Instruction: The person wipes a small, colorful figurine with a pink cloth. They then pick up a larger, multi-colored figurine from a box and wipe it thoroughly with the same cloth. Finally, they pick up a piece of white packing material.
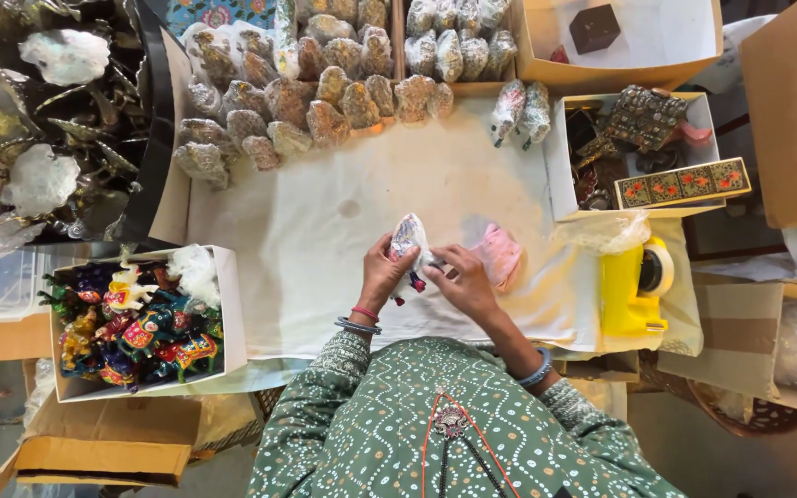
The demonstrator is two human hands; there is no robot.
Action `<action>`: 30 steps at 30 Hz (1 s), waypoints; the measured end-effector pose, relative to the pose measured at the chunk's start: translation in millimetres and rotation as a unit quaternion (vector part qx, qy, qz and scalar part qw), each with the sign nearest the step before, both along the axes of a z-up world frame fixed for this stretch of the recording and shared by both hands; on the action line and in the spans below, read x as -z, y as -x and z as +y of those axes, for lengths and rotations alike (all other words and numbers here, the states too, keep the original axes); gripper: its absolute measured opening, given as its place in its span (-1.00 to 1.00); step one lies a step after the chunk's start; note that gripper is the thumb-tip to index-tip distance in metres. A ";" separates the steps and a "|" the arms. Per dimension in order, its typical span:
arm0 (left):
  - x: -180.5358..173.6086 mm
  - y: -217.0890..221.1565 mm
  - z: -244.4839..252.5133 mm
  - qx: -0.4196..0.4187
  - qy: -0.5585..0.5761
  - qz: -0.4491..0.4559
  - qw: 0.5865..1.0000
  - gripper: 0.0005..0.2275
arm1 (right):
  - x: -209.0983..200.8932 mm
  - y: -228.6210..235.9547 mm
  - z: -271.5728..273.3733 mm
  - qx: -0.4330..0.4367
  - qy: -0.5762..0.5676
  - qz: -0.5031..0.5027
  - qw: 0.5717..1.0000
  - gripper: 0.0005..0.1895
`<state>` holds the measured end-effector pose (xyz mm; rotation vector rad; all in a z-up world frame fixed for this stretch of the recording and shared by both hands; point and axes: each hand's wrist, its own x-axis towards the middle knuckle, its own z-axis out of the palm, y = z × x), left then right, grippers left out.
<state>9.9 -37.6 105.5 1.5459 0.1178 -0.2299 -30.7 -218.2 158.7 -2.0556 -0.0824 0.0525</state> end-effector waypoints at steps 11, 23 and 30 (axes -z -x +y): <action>25.5 0.5 -5.6 0.032 0.144 0.069 0.987 -0.58 | 62.2 -16.9 -30.5 0.056 -0.310 0.193 0.929 -0.82; 34.0 6.6 -8.4 0.033 0.257 0.120 0.958 -0.60 | 70.4 -2.4 -2.5 0.082 -0.360 0.126 0.921 -0.84; 41.2 0.2 -6.6 0.009 0.351 0.122 0.928 -0.63 | 31.1 5.3 18.3 0.072 -0.340 0.058 0.936 -0.48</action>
